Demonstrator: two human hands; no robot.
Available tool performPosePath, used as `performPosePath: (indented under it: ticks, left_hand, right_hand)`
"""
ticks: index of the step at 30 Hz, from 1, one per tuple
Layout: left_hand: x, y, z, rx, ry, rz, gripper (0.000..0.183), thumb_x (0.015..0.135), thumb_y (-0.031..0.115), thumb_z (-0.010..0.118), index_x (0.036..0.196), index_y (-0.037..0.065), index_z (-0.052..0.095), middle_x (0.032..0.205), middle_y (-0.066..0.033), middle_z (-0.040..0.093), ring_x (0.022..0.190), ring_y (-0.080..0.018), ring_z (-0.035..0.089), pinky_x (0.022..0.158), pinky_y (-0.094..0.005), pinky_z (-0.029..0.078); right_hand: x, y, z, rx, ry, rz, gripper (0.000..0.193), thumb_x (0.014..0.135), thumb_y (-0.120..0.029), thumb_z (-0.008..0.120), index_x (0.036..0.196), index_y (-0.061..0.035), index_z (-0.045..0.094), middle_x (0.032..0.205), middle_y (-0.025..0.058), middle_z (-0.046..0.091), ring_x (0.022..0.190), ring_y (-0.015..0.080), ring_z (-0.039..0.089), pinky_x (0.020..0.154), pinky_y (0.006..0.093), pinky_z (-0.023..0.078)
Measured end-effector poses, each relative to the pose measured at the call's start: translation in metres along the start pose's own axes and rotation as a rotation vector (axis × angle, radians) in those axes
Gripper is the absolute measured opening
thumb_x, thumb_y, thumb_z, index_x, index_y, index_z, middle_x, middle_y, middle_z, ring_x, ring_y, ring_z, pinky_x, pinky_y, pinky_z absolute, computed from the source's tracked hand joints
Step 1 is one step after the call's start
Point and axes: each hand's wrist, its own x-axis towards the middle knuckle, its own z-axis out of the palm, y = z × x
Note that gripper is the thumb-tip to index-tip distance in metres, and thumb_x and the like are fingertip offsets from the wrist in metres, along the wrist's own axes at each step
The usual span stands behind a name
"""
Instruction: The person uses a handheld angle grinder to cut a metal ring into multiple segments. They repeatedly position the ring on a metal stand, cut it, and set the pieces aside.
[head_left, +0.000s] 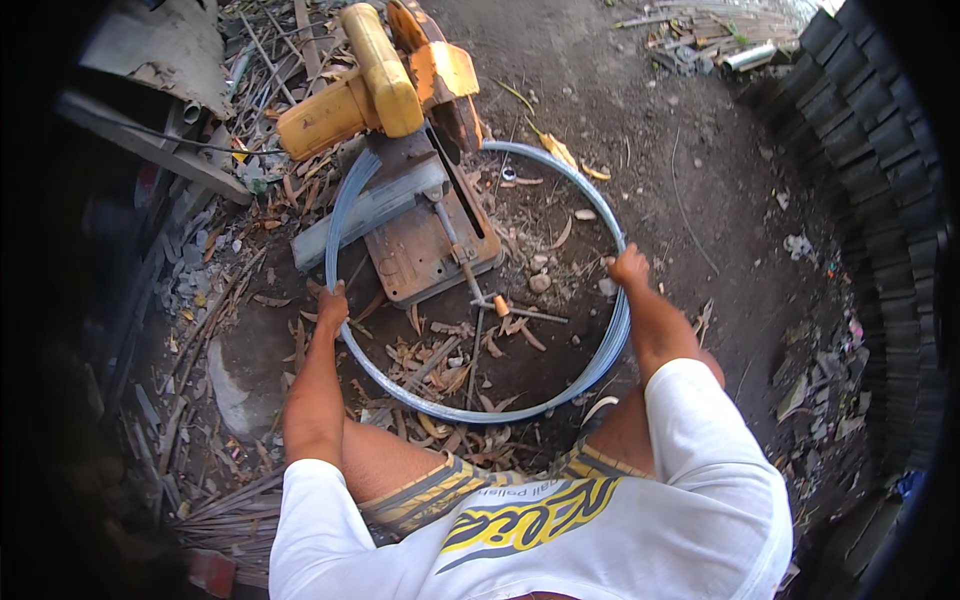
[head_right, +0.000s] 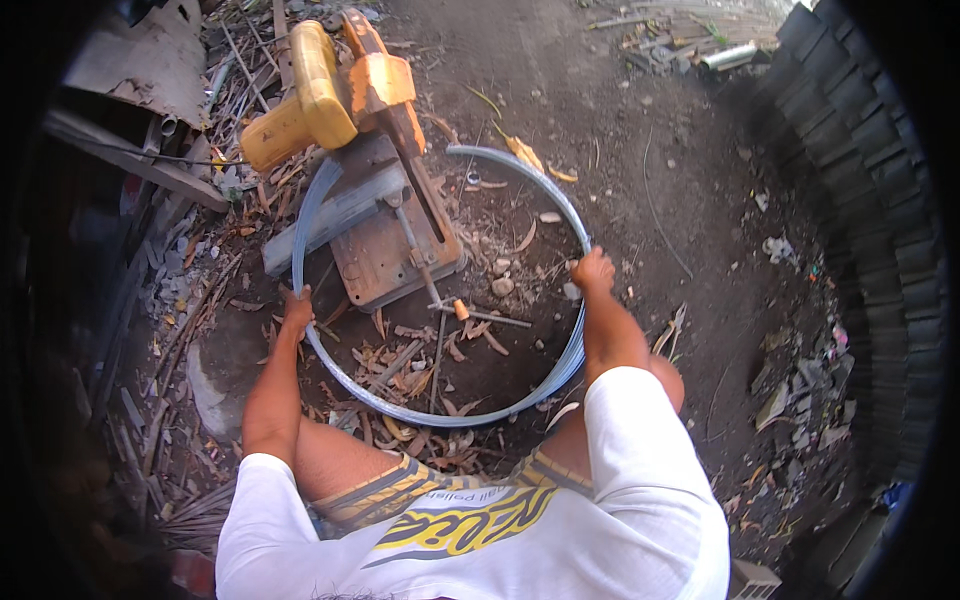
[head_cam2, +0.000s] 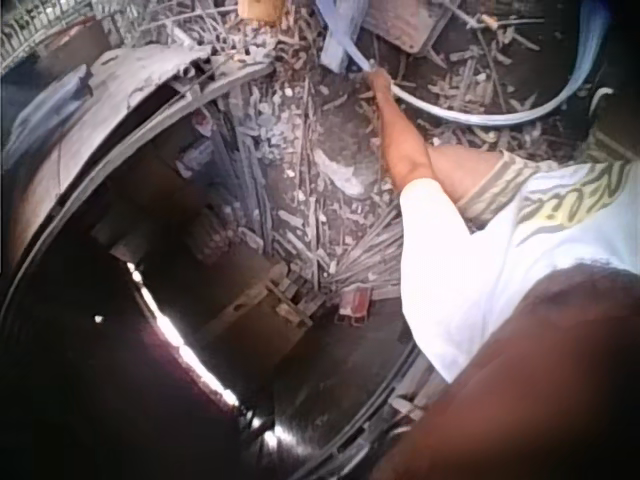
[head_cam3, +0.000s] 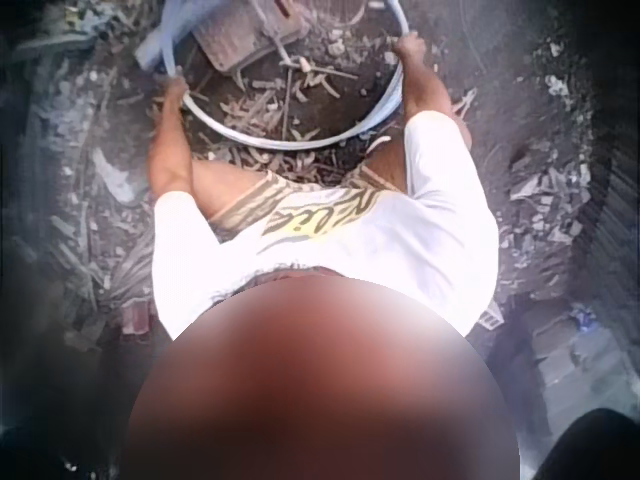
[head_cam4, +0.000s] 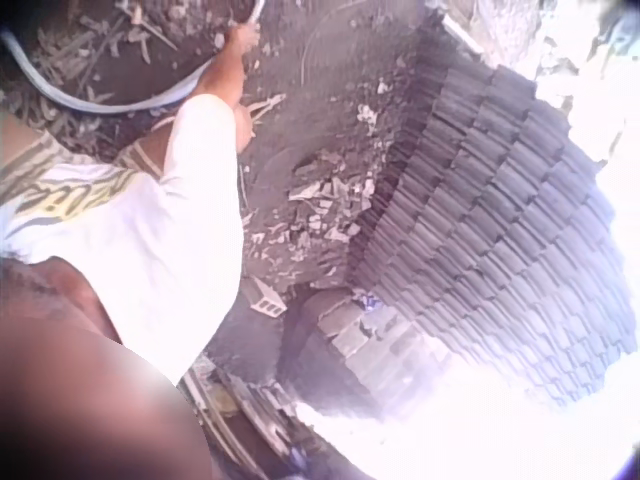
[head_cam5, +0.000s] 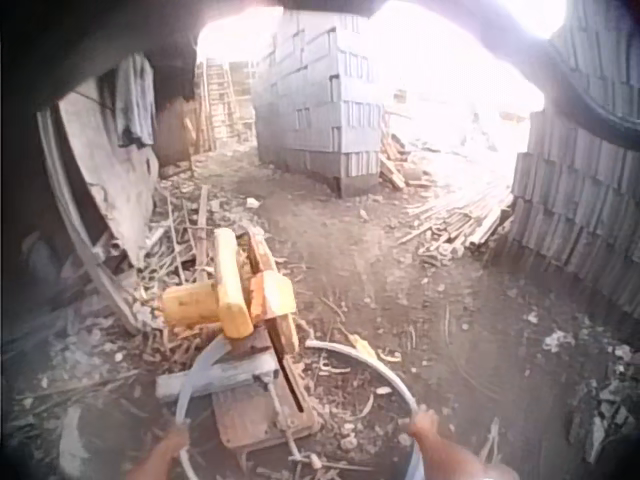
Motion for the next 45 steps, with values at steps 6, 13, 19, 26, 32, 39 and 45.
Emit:
performPosePath:
  ticks: [6,13,19,26,32,39,45]
  left_hand:
    - [-0.011,0.003,-0.001,-0.027,0.055,-0.115,0.070,0.087,0.053,0.071,0.129,-0.001,0.056,0.108,-0.0187,0.065,0.082,-0.0293,0.065,0.065,-0.0435,0.054]
    - [-0.046,0.021,-0.025,-0.059,-0.052,-0.046,0.055,0.094,0.052,0.065,0.112,0.000,0.059,0.062,-0.0044,0.048,0.046,-0.0165,0.047,0.043,-0.0366,0.040]
    - [-0.082,0.036,-0.040,-0.055,-0.112,-0.044,0.058,0.096,0.050,0.061,0.123,-0.002,0.055,0.064,-0.0048,0.046,0.047,-0.0162,0.046,0.044,-0.0358,0.044]
    - [-0.105,0.047,-0.041,-0.256,-0.049,-0.075,0.050,0.095,0.044,0.064,0.108,-0.003,0.057,0.061,-0.0029,0.046,0.047,-0.0155,0.043,0.042,-0.0361,0.037]
    - [-0.113,0.040,-0.036,-0.388,-0.087,-0.119,0.041,0.095,0.039,0.066,0.104,0.000,0.055,0.059,-0.0012,0.042,0.047,-0.0139,0.041,0.043,-0.0344,0.038]
    - [-0.104,0.010,-0.037,-0.387,-0.085,-0.221,0.037,0.094,0.036,0.068,0.106,0.004,0.055,0.067,-0.0033,0.046,0.052,-0.0158,0.044,0.048,-0.0360,0.044]
    - [-0.104,-0.009,-0.032,-0.454,-0.089,-0.326,0.033,0.093,0.039,0.068,0.104,0.010,0.057,0.065,-0.0030,0.045,0.051,-0.0181,0.042,0.055,-0.0401,0.047]
  right_hand:
    - [-0.001,0.035,0.033,0.064,0.009,0.012,0.066,0.082,-0.033,0.078,0.133,-0.0057,0.046,0.130,0.0264,0.056,0.122,0.0443,0.057,0.102,0.0519,0.048]
    - [0.020,0.069,0.013,0.141,-0.238,0.089,0.046,0.078,-0.021,0.066,0.117,0.0034,0.067,0.116,0.0242,0.069,0.112,0.0354,0.067,0.090,0.0413,0.053]
    - [0.020,0.078,-0.009,0.259,-0.157,0.242,0.045,0.080,-0.017,0.064,0.120,0.0049,0.066,0.113,0.0231,0.071,0.108,0.0347,0.069,0.087,0.0413,0.054]
    - [0.013,0.066,-0.117,0.409,-0.235,-0.052,0.018,0.080,-0.017,0.067,0.080,0.0004,0.063,0.070,0.0106,0.060,0.057,0.0229,0.057,0.050,0.0410,0.044]
    - [0.003,0.065,-0.163,0.285,-0.035,-0.170,0.034,0.078,-0.030,0.076,0.080,0.0025,0.065,0.066,0.0089,0.060,0.055,0.0211,0.057,0.051,0.0397,0.045]
    - [-0.029,0.047,-0.151,0.304,0.178,-0.125,0.035,0.085,-0.031,0.066,0.098,0.0008,0.066,0.090,0.0205,0.070,0.075,0.0306,0.072,0.064,0.0437,0.056]
    - [-0.037,0.044,-0.149,0.346,0.241,-0.137,0.042,0.086,-0.039,0.068,0.101,-0.0003,0.066,0.097,0.0246,0.071,0.091,0.0412,0.070,0.078,0.0485,0.054]
